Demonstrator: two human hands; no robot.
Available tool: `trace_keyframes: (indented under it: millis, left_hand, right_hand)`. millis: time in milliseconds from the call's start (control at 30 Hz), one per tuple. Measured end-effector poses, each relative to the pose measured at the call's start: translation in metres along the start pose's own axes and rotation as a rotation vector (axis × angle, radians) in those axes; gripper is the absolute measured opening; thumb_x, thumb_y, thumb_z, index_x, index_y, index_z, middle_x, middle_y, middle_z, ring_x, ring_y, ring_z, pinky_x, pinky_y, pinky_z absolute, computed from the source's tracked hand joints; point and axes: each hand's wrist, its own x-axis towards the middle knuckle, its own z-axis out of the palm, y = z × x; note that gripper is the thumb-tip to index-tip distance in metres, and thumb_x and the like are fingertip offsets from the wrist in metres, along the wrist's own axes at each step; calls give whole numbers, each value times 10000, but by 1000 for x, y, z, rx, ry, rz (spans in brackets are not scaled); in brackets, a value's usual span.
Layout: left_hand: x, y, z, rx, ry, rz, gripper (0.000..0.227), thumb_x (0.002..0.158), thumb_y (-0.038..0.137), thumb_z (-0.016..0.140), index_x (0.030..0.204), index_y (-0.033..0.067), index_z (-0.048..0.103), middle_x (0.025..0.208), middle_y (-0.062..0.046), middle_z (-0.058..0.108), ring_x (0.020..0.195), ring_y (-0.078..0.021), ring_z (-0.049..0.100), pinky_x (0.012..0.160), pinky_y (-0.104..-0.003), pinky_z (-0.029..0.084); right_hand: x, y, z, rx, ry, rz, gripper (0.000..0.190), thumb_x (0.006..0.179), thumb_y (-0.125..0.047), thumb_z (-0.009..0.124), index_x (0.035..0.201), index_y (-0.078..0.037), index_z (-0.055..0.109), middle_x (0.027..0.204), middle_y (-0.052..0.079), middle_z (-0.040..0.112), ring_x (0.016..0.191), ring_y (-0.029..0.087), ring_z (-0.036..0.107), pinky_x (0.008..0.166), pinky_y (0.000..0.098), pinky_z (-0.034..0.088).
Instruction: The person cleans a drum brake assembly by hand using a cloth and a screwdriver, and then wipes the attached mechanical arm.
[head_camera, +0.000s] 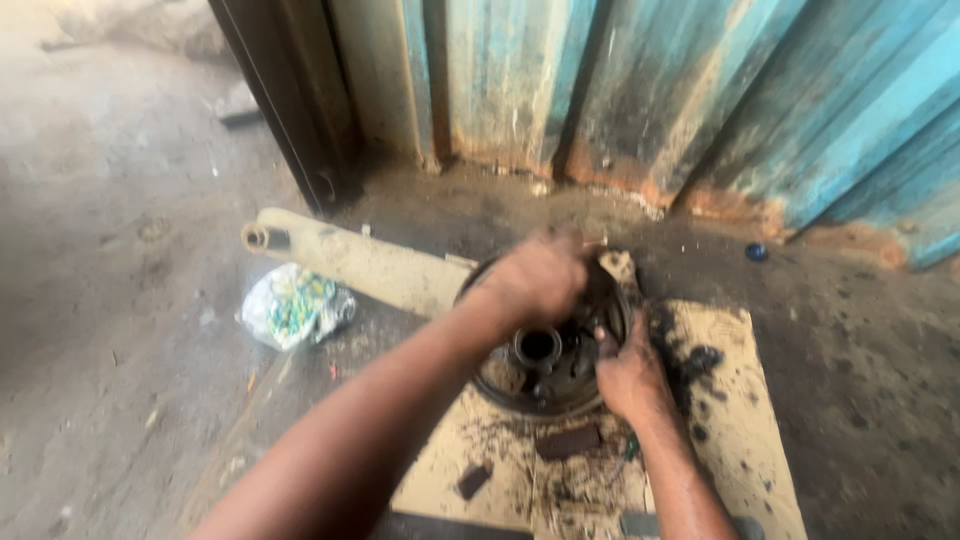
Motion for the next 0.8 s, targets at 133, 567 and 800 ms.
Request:
trace_keyframes:
  millis: [133, 567, 800]
  left_hand:
    - [-9, -20, 3, -31, -436, -46, 390, 1022, 387, 494, 1135, 94, 726, 1505, -107, 505, 1207, -212, 626, 967, -370, 565]
    - [-94, -45, 3, -595, 239, -306, 437, 892, 94, 661, 1330, 110, 660, 1228, -207, 668, 954, -362, 704, 865, -425, 590]
    - [-87, -23, 40, -234, -195, -289, 591, 973, -4, 417, 1543, 26, 262, 1377, -261, 485, 789, -276, 666, 654, -343, 607]
  right_hand:
    - [-4, 1, -2, 44, -110, 150, 726, 1066, -390, 414, 1646, -165, 41, 1365, 266, 616, 1013, 375, 740, 848, 471, 623]
    - [-4, -12, -3, 99, -101, 186, 695, 1077, -304, 392, 1633, -192, -9, 1310, 262, 603, 848, 347, 753, 684, 440, 646]
    - [-7, -9, -5, 156, -61, 26, 604, 1066, -297, 421, 1584, -173, 137, 1190, 235, 700, 851, 315, 741, 705, 418, 630]
